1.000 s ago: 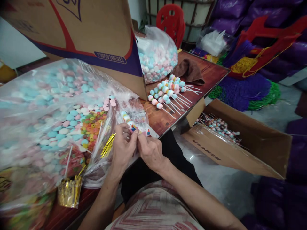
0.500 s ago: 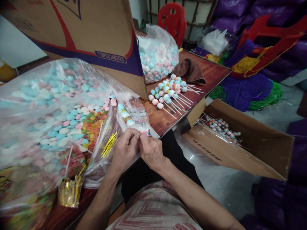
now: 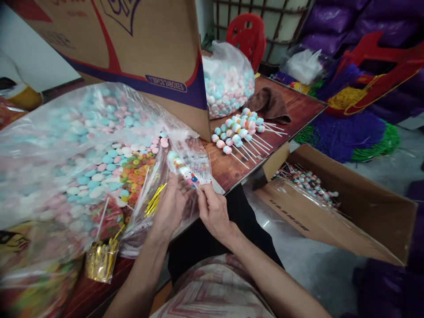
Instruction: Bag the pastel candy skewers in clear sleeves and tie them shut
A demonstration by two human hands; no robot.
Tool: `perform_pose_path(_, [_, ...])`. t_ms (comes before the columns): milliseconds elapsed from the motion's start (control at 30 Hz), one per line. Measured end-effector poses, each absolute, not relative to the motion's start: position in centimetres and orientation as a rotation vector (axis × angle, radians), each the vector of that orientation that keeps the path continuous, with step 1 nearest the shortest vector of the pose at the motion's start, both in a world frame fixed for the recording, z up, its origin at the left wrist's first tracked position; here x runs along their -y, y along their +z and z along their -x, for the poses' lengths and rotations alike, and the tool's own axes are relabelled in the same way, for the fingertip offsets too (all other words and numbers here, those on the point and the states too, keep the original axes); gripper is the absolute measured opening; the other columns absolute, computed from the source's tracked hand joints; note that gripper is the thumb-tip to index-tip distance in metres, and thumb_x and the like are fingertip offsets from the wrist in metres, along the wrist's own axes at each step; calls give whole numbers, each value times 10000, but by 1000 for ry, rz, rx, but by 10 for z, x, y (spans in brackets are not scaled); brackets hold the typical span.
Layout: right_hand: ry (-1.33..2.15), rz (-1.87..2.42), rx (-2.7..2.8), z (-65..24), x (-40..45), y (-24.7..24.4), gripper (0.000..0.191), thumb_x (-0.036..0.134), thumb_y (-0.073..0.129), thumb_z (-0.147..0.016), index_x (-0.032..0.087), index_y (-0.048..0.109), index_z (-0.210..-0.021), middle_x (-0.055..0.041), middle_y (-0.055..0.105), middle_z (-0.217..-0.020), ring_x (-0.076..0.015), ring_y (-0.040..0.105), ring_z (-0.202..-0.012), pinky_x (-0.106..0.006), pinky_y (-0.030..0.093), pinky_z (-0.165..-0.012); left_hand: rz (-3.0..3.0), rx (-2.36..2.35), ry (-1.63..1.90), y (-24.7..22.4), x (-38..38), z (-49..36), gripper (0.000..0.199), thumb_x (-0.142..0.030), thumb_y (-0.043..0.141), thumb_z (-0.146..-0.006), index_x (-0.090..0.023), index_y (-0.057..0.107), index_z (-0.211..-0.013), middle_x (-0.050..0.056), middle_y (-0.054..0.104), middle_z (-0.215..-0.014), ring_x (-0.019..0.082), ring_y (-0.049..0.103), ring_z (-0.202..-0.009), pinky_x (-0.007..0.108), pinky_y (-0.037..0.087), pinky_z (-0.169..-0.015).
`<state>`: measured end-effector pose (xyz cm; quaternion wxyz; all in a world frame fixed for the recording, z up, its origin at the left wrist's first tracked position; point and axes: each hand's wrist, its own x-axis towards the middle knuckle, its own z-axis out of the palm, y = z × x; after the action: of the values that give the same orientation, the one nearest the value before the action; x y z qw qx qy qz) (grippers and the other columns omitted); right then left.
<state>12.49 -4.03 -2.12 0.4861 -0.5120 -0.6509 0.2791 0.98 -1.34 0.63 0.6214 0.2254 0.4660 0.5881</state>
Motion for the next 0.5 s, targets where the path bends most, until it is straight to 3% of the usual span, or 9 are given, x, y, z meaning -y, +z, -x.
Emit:
perform_pose_path(267, [1000,1219,1428,-116,46,-19,254,290,459,-995,217,512,-757,48,480,-586,-107,436,-510,-238,382,-533,-443,-909,1330,9,10,-23,326,-436,760,-787,-129,691,-874,94,736,-847,211,704,-838,323,542,-769])
perform_pose_path(500, [1193,1166,1288,-112,42,-13,267,320,495,-970,218,495,-723,46,470,-577,-112,425,-514,-245,375,-514,-546,-973,1262,4,17,-19,299,-415,741,-796,-126,719,-870,91,734,-776,196,696,-749,277,532,-643])
